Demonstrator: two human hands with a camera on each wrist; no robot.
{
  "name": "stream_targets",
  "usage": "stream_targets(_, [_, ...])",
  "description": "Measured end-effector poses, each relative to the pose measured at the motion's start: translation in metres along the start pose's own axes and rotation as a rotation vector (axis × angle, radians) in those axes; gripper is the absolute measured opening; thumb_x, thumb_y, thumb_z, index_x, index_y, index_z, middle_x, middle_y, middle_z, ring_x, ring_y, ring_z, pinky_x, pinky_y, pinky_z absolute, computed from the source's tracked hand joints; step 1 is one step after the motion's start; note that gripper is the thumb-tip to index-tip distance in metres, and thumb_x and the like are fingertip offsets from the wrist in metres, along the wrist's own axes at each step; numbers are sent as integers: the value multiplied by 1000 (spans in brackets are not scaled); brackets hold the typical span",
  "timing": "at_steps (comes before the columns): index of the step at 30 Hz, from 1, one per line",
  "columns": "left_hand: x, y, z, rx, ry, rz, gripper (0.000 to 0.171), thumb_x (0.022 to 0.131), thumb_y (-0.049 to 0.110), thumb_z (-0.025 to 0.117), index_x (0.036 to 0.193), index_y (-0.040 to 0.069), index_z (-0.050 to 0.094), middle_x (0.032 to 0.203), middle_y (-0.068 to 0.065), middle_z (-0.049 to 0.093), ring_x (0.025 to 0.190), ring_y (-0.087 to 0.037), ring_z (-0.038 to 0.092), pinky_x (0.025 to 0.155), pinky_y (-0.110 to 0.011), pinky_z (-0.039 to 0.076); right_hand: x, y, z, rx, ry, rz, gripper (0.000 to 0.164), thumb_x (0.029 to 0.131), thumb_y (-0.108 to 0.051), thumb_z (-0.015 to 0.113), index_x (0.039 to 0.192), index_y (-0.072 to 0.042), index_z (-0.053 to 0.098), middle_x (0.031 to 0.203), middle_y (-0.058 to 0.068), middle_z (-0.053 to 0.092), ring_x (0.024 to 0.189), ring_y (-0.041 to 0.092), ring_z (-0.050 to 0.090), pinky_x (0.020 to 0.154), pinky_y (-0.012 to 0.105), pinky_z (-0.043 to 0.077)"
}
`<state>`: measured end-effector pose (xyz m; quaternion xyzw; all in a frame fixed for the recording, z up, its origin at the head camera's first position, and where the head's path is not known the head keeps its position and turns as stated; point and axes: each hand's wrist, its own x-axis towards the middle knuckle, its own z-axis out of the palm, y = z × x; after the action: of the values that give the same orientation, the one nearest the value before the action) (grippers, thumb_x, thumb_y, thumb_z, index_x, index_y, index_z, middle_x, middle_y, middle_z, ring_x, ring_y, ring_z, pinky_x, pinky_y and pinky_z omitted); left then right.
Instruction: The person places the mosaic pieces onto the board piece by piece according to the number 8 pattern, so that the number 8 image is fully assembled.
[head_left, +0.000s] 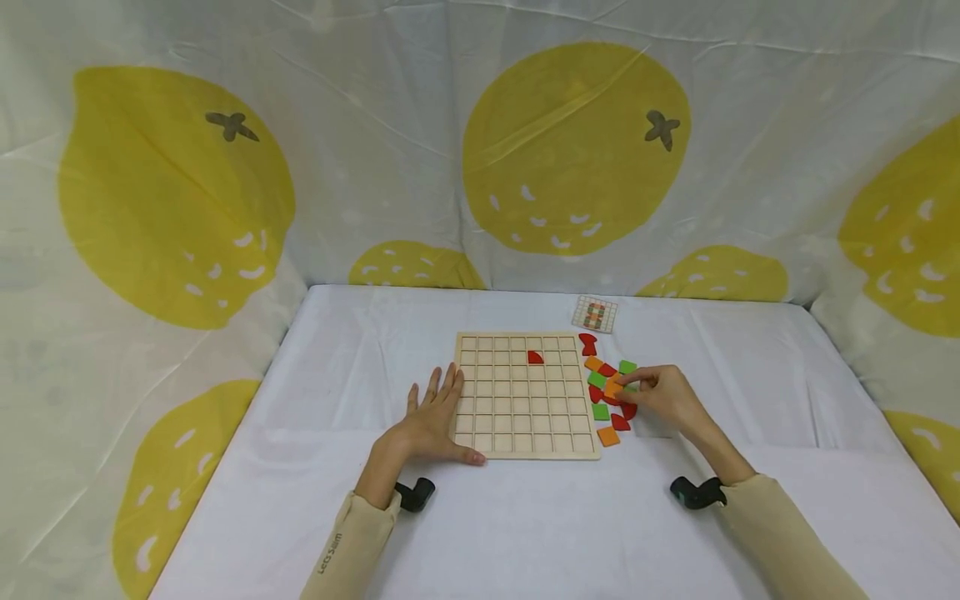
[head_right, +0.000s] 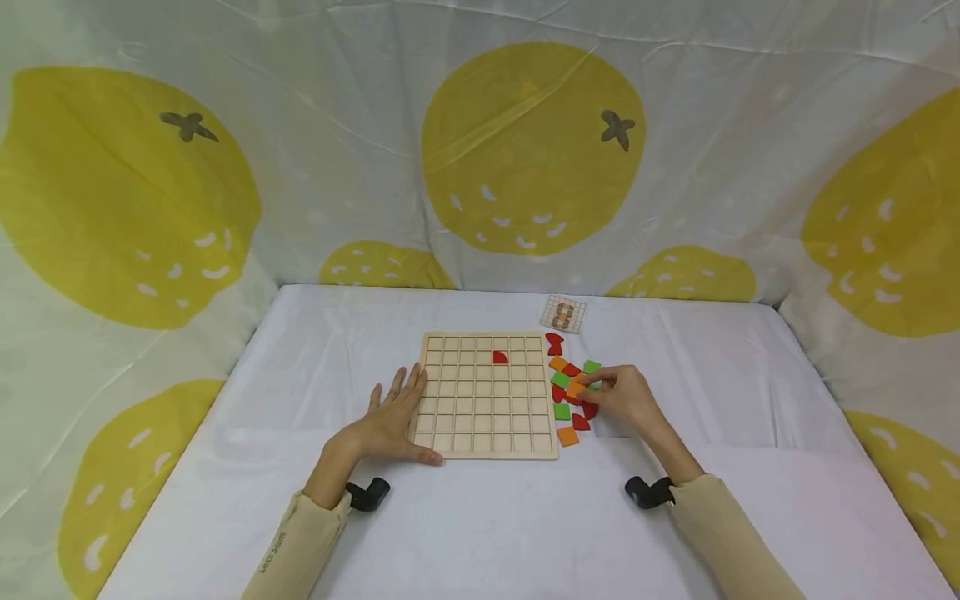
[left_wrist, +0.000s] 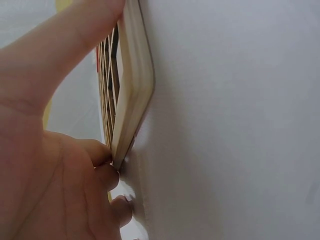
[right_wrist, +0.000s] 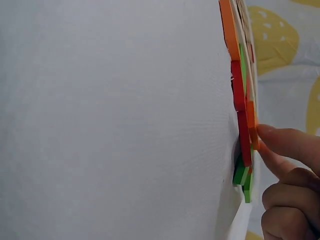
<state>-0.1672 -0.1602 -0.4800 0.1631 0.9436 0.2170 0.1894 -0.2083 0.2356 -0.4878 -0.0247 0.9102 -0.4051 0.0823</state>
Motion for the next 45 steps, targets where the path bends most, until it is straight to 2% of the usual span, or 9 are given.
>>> stream_targets(5, [0, 0, 0, 8, -5, 1, 143, 72, 60, 89, 165, 1, -3, 174, -15, -12, 161, -39, -15, 125, -70, -6, 0, 0, -2, -24, -23, -43, 37, 87, -22, 85, 115, 1, 77, 59, -2, 39, 56, 13, 39, 52, 25, 27])
stream_targets(13, [0, 0, 0, 5, -1, 2, 144, 72, 60, 89, 165, 1, -3, 174, -14, -13, 161, -38, -16, 125, -70, -7, -3, 1, 0, -27, -22, -30, 37, 83, -24, 88, 111, -1, 79, 58, -3, 37, 56, 13, 37, 53, 25, 27])
stream_targets(23, [-2, 2, -1, -10, -5, -2, 143, 72, 58, 90, 165, 1, -3, 174, -15, -13, 161, -39, -15, 125, -69, -7, -2, -1, 0, -32, -26, -63, 34, 86, -22, 85, 113, -1, 79, 61, -3, 34, 60, 13, 37, 54, 26, 27])
stream_targets(30, [-1, 1, -1, -12, -4, 2, 143, 72, 59, 89, 165, 1, -3, 174, -14, -13, 161, -38, -15, 125, -70, -7, 13, -20, 9, 75, -80, -64, 34, 89, -21, 83, 117, -2, 77, 59, -5, 34, 51, 10, 34, 48, 22, 27])
stream_targets(39, [-2, 0, 0, -18, -11, -1, 143, 72, 59, 89, 165, 2, -3, 174, -14, -14, 161, -38, -16, 125, -70, -7, 44, -49, 39, 93, -106, -161, 28, 91, -17, 81, 114, -3, 78, 59, -4, 28, 51, 11, 23, 48, 22, 21])
stream_targets(45, [-2, 1, 0, -10, -6, -8, 144, 71, 60, 89, 165, 2, -3, 174, -13, -13, 161, -37, -16, 126, -69, -7, 58, -65, 54, 91, -107, -189, 27, 92, -18, 80, 115, -5, 78, 59, -3, 29, 51, 13, 24, 49, 24, 21])
